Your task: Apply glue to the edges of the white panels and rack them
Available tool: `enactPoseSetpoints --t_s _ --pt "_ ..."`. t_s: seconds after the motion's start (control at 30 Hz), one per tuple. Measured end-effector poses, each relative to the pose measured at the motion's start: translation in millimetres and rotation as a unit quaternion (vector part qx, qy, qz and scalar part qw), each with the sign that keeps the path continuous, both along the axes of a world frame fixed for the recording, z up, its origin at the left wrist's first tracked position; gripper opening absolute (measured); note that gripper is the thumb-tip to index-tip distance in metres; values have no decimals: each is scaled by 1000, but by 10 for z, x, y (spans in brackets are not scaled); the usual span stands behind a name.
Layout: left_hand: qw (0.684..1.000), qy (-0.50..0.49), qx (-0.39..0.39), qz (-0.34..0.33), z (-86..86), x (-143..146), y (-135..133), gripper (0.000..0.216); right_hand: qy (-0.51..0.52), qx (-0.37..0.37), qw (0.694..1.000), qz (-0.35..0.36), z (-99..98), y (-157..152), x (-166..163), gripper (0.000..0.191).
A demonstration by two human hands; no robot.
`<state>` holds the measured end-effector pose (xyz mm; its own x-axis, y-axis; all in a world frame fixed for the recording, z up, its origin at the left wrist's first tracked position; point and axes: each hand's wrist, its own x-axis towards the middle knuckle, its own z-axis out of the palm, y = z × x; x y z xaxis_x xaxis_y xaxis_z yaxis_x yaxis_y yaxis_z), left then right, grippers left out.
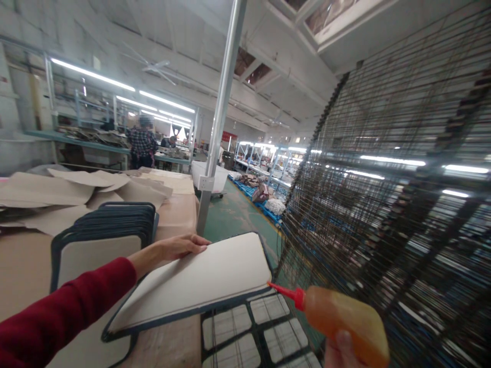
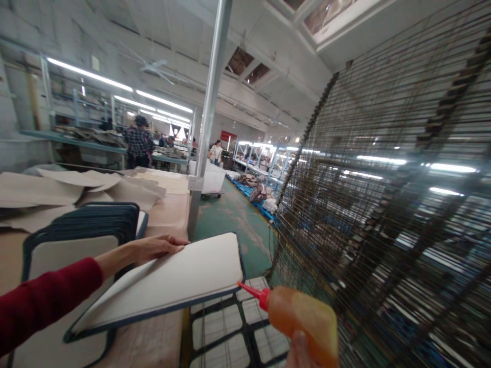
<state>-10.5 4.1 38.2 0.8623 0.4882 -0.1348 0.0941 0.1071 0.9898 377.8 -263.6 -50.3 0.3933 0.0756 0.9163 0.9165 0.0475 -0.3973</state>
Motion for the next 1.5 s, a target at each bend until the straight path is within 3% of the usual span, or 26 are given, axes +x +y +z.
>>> enactPoseSetpoints --t_s 0.17,0.43,0.67,0.87,1.07,1.23,1.5 --pt "999 -28 -25 10 -172 31 -31 47 -79 32 996 -40 137 47 -163 35" --pt "995 -58 -71 41 -389 91 -159 47 112 62 991 33 231 125 -598 44" --pt "992 -68 -85 61 -482 89 -217 47 248 58 965 61 264 205 -850 50" --pt "990 -69 -89 88 -447 97 -315 47 203 55 976 55 131 245 -772 42" --pt "986 -75 -92 118 -365 100 -412 46 131 -3 990 57 117 217 -612 44" --pt "982 -75 -101 140 -357 113 -433 48 149 27 987 60 44 263 -646 36" --pt "979 -76 -105 156 -368 129 -456 49 195 7 970 143 -29 342 -718 48"
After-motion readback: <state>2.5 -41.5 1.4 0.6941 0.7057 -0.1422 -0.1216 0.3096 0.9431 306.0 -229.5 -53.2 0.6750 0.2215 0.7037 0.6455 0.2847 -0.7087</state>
